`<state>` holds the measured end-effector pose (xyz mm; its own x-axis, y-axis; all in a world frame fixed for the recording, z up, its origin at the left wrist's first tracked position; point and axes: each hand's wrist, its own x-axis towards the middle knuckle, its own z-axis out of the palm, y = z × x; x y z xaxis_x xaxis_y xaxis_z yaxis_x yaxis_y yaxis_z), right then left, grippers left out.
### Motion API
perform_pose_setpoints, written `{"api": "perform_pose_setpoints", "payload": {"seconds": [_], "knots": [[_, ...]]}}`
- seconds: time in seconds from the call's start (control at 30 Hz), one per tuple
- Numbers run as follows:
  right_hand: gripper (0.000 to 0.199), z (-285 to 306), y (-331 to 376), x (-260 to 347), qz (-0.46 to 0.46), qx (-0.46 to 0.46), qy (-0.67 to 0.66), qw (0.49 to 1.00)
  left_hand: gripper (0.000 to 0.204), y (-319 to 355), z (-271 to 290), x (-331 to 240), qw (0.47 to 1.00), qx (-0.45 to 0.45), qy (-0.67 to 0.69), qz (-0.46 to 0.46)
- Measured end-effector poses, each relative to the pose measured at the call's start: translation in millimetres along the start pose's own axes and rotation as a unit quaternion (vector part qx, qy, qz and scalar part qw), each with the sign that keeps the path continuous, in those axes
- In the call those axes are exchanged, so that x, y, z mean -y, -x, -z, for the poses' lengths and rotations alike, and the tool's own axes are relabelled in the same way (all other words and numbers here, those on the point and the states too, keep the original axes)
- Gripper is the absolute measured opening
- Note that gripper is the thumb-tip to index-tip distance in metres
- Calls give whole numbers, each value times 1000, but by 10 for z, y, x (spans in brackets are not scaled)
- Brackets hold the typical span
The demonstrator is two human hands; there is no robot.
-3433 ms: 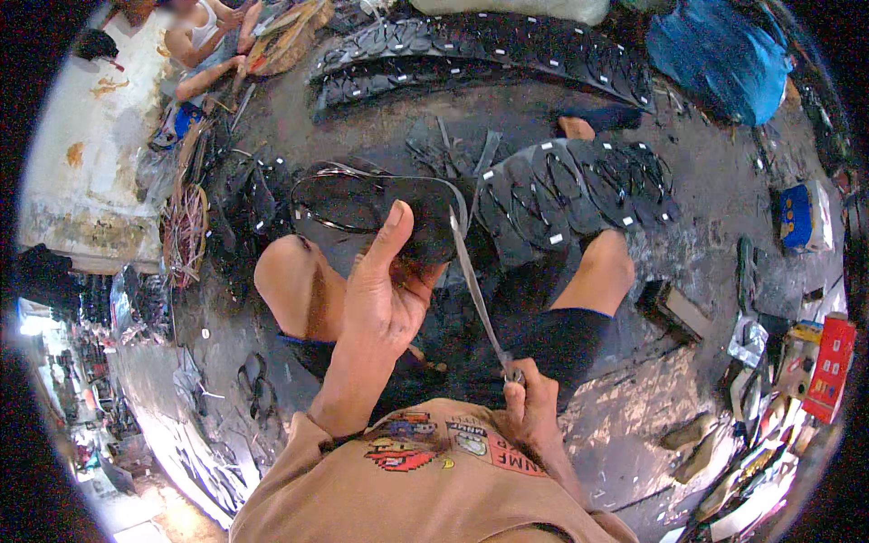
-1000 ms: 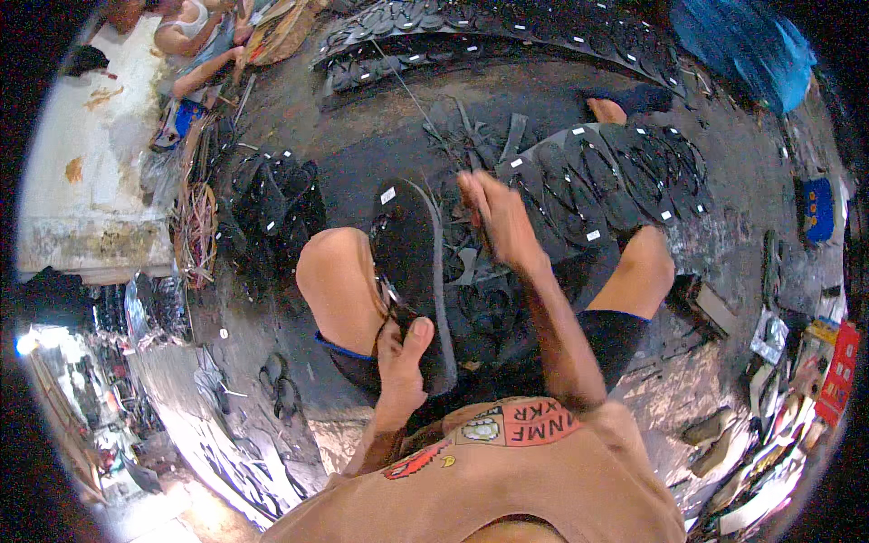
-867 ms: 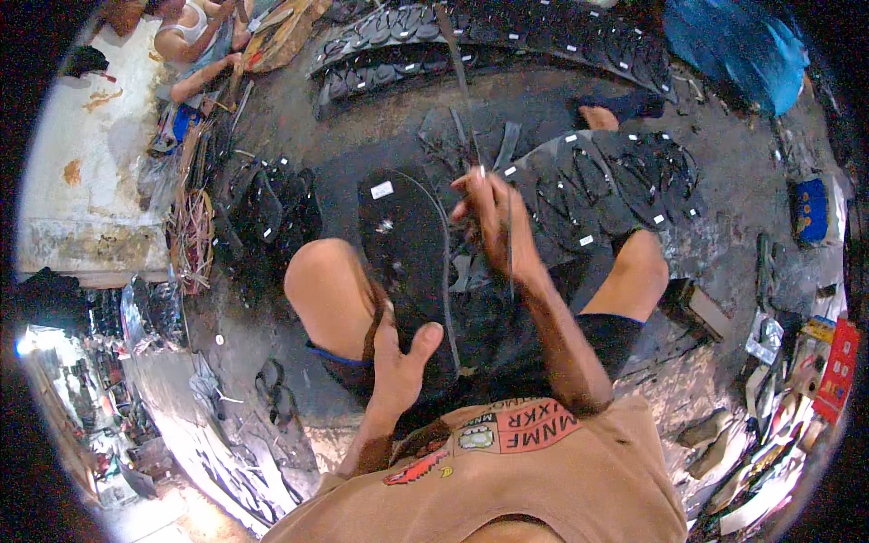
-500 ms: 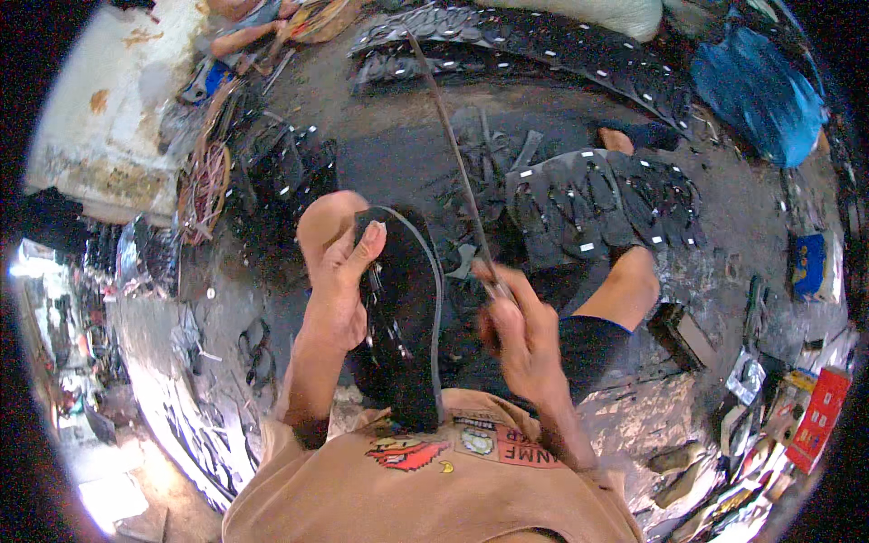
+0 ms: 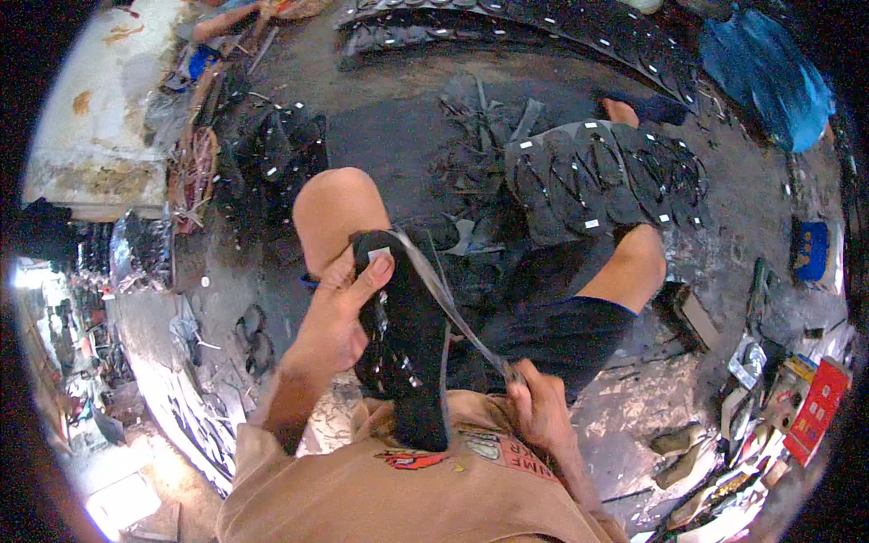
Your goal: The person sits on the floor and uses a curved blade to trim the edges of black rubber flip-flop soles. They repeatedly pick up soles, cut along the perimeter, and place the trimmed pieces into a growing pile.
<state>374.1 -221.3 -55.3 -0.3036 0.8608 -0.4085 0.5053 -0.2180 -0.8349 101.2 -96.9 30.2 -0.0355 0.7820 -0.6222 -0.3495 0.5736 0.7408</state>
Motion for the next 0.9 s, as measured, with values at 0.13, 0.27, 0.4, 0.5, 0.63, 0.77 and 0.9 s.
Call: {"api": "perform_pose_setpoints", "payload": {"seconds": [0.13,0.27,0.4,0.5,0.63,0.77,0.9], "knots": [[32,273,-833,309,46,24,19,998,34,-47,-37,-162,989,46,-142,-3],[39,691,-1436,812,119,118,12,986,37,-166,31,-243,973,73,-219,0],[47,607,-2066,950,246,97,37,964,39,-221,-59,-304,978,111,-171,45],[50,796,-2234,952,153,38,-143,977,36,-235,-20,-381,987,98,-125,-17],[52,940,-1989,505,47,-128,-258,957,33,-297,162,-820,950,-124,-113,-264],[53,755,-1344,102,66,-289,-248,923,34,-130,-409,-274,966,82,218,-109],[42,370,-488,117,120,-244,-130,954,34,-84,-551,196,959,69,268,-57]]}}
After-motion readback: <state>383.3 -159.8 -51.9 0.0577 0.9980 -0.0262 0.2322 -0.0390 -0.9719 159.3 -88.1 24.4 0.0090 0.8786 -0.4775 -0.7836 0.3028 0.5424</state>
